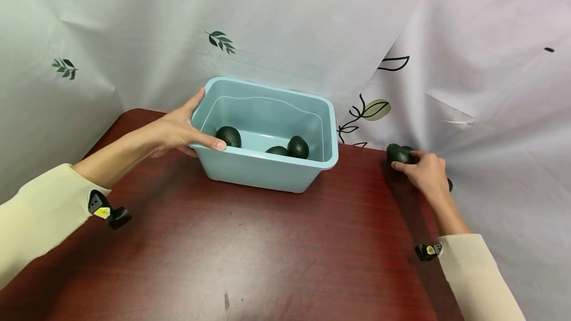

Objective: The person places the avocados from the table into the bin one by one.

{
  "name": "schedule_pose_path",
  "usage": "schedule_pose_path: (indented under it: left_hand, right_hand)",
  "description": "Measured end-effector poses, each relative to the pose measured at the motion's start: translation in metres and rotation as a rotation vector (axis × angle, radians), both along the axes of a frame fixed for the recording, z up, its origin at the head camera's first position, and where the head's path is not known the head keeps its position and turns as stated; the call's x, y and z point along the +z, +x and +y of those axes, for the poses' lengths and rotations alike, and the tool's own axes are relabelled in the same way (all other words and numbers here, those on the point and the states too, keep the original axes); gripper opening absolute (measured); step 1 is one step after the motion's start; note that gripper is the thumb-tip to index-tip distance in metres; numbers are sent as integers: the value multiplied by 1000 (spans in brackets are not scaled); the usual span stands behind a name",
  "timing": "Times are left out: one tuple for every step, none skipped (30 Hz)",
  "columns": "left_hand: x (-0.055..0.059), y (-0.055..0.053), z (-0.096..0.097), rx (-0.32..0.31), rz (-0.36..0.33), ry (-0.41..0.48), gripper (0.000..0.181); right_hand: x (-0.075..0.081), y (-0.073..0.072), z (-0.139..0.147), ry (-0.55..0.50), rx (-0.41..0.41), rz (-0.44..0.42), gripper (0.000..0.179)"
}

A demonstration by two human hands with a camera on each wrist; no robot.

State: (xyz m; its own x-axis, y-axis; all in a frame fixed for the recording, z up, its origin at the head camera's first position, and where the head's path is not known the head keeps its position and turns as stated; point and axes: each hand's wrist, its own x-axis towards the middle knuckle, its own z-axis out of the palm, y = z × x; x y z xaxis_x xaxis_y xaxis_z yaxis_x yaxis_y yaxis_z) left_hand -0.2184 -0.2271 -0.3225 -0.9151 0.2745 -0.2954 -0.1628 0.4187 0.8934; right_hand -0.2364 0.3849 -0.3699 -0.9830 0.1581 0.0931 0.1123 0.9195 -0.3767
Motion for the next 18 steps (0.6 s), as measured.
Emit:
schedule_pose_path:
  left_hand:
    - [0,0,0,-1,1,1,152]
    - [0,0,0,-1,2,1,153]
    - [0,0,0,-1,4,1,152]
    - [0,0,0,0,5,1,152]
    - [0,0,0,0,5,1,152]
    - [0,1,0,0,5,2,152]
    - [0,1,0,1,6,3,152]
    - [0,1,0,1,5,3,152]
    - [0,1,0,1,4,3,152]
    - [0,1,0,1,3,3,152]
    - [0,1,0,1,3,2,152]
    - [0,1,0,0,4,2,152]
    - [0,1,0,0,4,1,152]
    - [0,1,0,-1,3,1,152]
    - [0,1,0,-1,3,1,152]
    - [0,1,0,-1,3,2,152]
    - [0,1,0,-1,4,1,152]
    - [0,1,0,-1,3,1,152]
  right_hand:
    - [1,0,0,1,4,7,80]
    - [2,0,0,5,7,13,80]
    - [3,0,-1,6,9,19,79]
    - [4,0,-1,8,12,22,78]
    - [4,-1,-1,10,14,25,78]
    - [5,-1,-2,10,16,26,78]
    - [6,-1,-3,12,17,25,78]
    - [7,-2,-3,14,19,24,79]
    - [7,-2,-4,14,20,23,79]
    - [8,-3,-5,16,22,22,80]
    - [9,-3,-6,17,23,20,81]
    - [10,-4,-6,16,24,18,81]
    - [10,-4,-7,15,25,16,81]
    - [11,-4,-8,9,26,13,81]
    - [12,-5,-9,4,25,12,81]
    - [13,-5,-9,2,27,11,81]
    - [14,-5,-10,-4,28,12,80]
    - [15,-5,-11,-6,31,14,79]
